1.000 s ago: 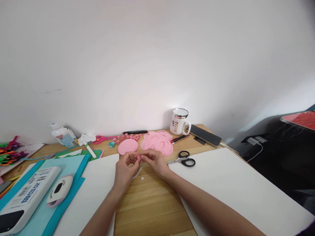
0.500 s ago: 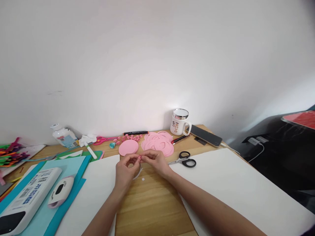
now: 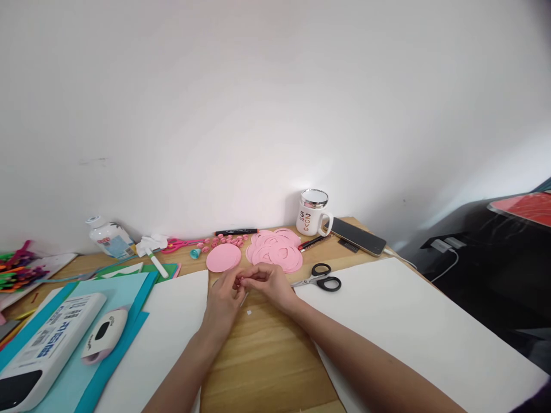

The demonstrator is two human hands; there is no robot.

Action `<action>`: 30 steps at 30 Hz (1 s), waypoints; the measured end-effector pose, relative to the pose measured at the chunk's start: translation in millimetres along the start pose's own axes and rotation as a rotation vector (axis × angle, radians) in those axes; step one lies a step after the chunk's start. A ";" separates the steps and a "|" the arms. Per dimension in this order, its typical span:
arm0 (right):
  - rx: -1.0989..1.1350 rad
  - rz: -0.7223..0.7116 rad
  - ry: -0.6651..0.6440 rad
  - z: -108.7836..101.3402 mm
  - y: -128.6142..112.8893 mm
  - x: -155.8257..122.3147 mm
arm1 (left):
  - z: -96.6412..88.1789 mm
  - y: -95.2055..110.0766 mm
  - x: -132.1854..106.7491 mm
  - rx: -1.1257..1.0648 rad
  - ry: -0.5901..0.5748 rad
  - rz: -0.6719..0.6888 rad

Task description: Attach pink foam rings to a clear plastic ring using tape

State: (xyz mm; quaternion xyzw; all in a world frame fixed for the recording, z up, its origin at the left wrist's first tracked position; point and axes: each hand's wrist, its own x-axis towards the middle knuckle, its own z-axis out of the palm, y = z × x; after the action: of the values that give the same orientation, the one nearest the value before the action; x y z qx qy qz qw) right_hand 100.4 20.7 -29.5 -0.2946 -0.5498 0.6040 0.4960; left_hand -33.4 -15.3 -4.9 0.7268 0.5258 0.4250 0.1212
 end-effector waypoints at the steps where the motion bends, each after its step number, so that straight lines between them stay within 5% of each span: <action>1: 0.043 0.033 -0.008 0.2 -0.4 0.3 | 0.5 0.1 -0.3 0.007 0.002 0.025; 4: 0.106 0.083 -0.004 0.2 -4.5 0.9 | 1.0 1.6 0.4 -0.012 0.029 -0.010; 11: 0.298 0.190 0.068 -1.7 -10.2 2.5 | -0.4 8.7 6.2 -0.347 0.051 -0.323; 17: 0.364 0.204 0.072 -2.1 -8.5 3.7 | 0.3 11.0 6.2 -0.356 0.103 -0.238; 25: 0.222 0.146 0.005 -1.9 -9.4 2.2 | -3.8 13.0 7.5 -0.325 0.121 -0.320; 30: -0.011 0.012 0.143 -29.7 -45.6 13.8 | -4.7 10.3 7.8 -0.406 0.133 -0.380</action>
State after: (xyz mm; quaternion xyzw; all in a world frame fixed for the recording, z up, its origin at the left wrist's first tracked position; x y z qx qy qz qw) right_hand 135.1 40.1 10.2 -0.3430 -0.5146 0.5813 0.5288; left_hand -29.4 -14.2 8.2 0.5466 0.5633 0.5382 0.3070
